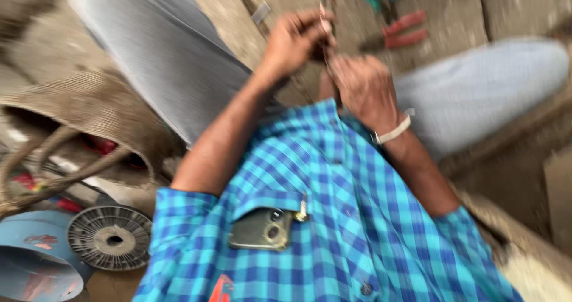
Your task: The person sits on the floor and uses pliers to strip insulation from wires connected to an electric motor. They then twist the exposed wire ends and connect them to the motor terminals.
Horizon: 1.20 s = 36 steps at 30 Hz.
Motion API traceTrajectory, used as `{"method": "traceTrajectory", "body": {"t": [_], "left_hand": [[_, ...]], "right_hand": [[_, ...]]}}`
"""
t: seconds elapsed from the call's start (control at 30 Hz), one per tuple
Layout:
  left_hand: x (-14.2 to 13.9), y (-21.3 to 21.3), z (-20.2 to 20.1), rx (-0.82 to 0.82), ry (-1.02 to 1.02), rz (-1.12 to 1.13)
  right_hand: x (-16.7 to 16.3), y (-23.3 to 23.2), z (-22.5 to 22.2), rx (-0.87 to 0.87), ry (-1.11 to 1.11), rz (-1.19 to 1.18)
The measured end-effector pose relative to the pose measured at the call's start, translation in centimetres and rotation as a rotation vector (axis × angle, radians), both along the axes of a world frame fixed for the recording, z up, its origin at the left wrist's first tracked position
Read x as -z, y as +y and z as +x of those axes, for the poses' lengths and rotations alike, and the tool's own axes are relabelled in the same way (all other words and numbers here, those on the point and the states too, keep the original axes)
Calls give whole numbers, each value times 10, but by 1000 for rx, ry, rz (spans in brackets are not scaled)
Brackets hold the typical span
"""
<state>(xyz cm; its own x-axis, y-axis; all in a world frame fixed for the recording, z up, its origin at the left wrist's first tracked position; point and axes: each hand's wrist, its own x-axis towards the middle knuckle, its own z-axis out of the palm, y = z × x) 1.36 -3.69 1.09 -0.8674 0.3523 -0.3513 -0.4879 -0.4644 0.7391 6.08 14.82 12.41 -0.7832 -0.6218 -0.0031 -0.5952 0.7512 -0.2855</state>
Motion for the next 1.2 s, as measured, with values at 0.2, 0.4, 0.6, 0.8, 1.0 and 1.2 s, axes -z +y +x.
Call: {"method": "traceTrajectory", "body": {"t": [0.2,0.4,0.6,0.8,1.0,1.2], "left_hand": [[-10,-4,-17,-125,126,-443],[-24,-19,-17,54,341,-577],[-47,-30,-17,57,137,-552],[-76,-27,-14,56,200,-541],[-100,-20,-19,11,460,-688],[-126,-26,-34,193,874,-1056]], "right_hand": [[-4,-28,-10,104,-76,-146],[-12,-12,-14,389,-179,-306],[-27,-24,-23,623,-383,-313],[-38,-40,-14,354,-161,-408],[-40,-35,-1,99,89,-299],[-62,-20,-14,269,224,-390]]}}
